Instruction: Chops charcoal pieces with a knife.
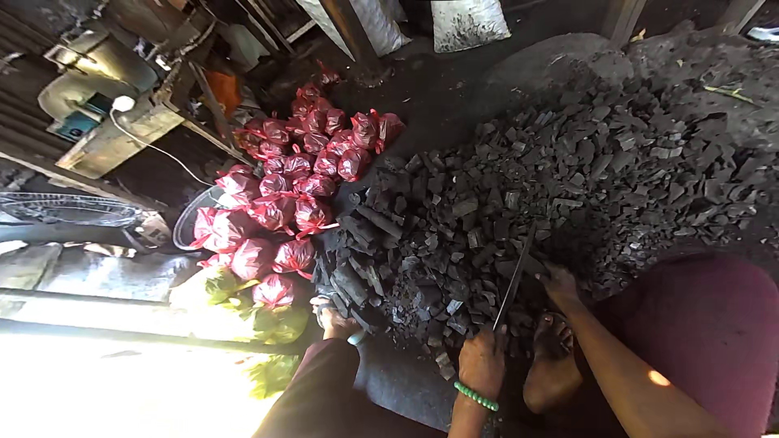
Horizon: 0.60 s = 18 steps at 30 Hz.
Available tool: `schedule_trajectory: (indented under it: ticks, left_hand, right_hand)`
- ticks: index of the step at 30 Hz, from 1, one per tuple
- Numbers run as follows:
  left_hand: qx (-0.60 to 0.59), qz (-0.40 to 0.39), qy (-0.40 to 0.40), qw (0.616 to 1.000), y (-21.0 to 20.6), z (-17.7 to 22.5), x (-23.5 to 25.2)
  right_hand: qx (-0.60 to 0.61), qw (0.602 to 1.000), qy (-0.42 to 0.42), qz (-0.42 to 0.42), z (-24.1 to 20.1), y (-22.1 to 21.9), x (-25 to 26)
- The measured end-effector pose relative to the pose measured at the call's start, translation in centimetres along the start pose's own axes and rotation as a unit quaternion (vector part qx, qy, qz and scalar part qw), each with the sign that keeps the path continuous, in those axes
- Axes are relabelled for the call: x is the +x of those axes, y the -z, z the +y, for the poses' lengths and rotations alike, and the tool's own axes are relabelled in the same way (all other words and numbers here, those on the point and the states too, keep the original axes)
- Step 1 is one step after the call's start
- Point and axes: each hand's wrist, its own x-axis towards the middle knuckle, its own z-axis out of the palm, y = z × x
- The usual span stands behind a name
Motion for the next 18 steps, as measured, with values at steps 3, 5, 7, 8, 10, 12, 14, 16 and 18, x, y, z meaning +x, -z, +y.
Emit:
schedule_trajectory:
  ticks: [3, 5, 7, 8, 10, 12, 14, 16, 18]
  left_hand:
    - [-0.029, 0.104, -0.116, 0.987, 0.5, 1.0, -0.1]
    - [-0.096, 0.224, -0.245, 0.938, 0.5, 1.8, 0.2]
    - [-0.184, 0.279, -0.338, 0.88, 0.8, 3.2, 0.6]
    - [-0.223, 0.286, -0.37, 0.855, 1.0, 4.1, 0.8]
    - [-0.248, 0.29, -0.405, 0.831, 0.6, 5.1, 1.7]
    - [-0.18, 0.281, -0.373, 0.865, -1.7, 3.4, 3.5]
    - [-0.003, 0.124, -0.188, 0.974, -4.0, 0.3, 4.6]
    - [0.157, -0.165, 0.039, 0.973, -5.3, -1.3, 6.4]
    - [0.189, -0.228, 0.092, 0.951, -5.8, -0.8, 6.8]
  right_hand:
    - [-0.023, 0.999, -0.023, -0.013, 0.3, 0.5, 0.4]
    - [-0.021, 0.999, -0.015, -0.019, 0.6, 0.6, 0.8]
    - [-0.012, 1.0, -0.01, -0.025, 0.6, 0.8, 0.8]
    - [-0.01, 1.0, -0.011, -0.028, 0.7, 0.9, 1.0]
    - [-0.017, 0.999, -0.015, -0.033, 0.9, 1.0, 1.3]
    - [-0.02, 0.999, -0.019, -0.036, 1.0, 1.0, 1.5]
    - [-0.032, 0.999, -0.02, -0.038, 0.7, 1.1, 1.5]
    - [-0.04, 0.998, -0.02, -0.042, 0.6, 1.0, 1.3]
    - [-0.037, 0.997, -0.029, -0.054, 0.4, 1.3, 1.2]
